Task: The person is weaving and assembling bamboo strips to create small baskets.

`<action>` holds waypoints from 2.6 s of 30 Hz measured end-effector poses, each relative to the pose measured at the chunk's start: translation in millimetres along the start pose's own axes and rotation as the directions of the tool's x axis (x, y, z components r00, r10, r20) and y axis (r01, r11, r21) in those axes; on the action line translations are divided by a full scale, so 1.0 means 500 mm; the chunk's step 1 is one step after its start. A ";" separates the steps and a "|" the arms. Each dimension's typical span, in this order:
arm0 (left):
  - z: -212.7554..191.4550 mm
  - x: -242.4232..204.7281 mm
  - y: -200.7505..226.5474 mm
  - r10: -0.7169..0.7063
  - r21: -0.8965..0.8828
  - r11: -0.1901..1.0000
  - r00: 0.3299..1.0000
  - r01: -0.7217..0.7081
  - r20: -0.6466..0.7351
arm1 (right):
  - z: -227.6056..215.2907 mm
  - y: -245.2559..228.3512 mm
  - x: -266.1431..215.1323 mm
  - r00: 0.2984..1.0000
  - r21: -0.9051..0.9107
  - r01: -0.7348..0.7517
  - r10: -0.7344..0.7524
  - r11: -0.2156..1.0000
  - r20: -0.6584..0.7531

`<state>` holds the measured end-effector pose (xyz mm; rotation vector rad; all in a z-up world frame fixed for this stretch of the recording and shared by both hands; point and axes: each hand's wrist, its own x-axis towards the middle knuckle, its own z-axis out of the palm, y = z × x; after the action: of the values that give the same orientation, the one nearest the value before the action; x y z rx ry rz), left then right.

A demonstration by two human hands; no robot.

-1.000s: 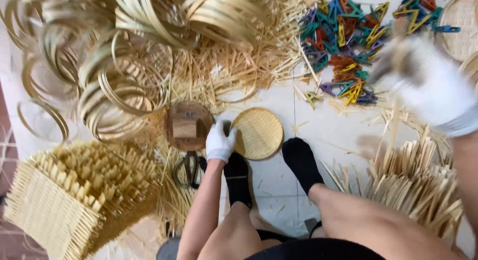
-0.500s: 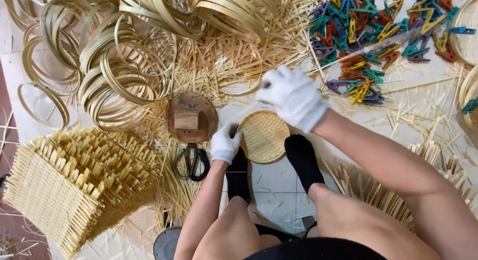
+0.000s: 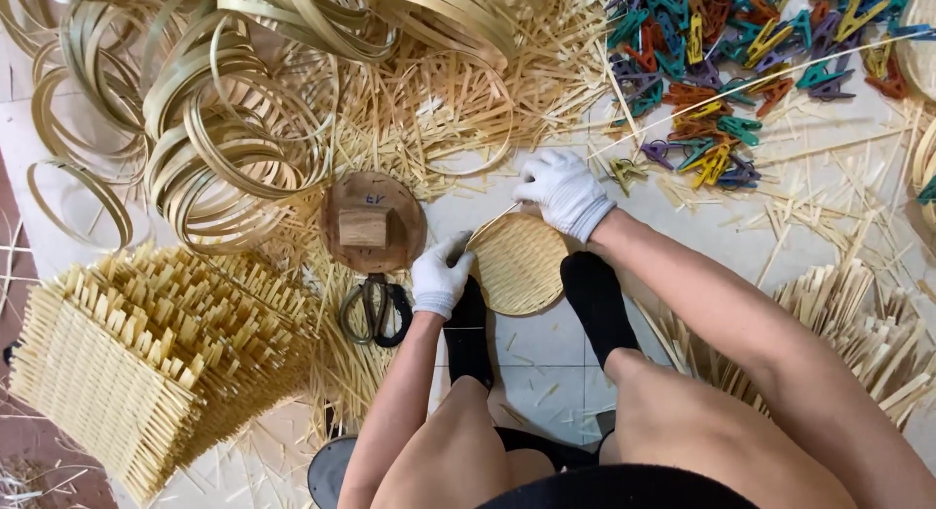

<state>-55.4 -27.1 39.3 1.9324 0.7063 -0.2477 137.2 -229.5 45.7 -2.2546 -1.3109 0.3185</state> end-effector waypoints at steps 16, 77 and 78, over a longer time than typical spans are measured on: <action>-0.013 -0.006 0.060 0.131 0.168 0.978 0.991 -0.128 -0.011 | 0.017 -0.019 -0.014 0.994 -0.124 -0.105 0.105 0.987 -0.010; 0.061 0.127 0.025 0.231 0.677 0.547 0.866 -0.492 0.443 | 0.092 -0.081 0.003 0.963 -0.169 -0.173 0.202 0.970 0.178; 0.062 0.131 0.020 0.238 0.678 0.542 0.865 -0.496 0.443 | 0.093 -0.084 0.012 0.955 -0.215 -0.138 0.187 0.967 0.230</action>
<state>7.1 -33.2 2.3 2.7369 -0.1069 -0.6496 88.6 -192.9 29.5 -2.5647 -1.3304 0.5698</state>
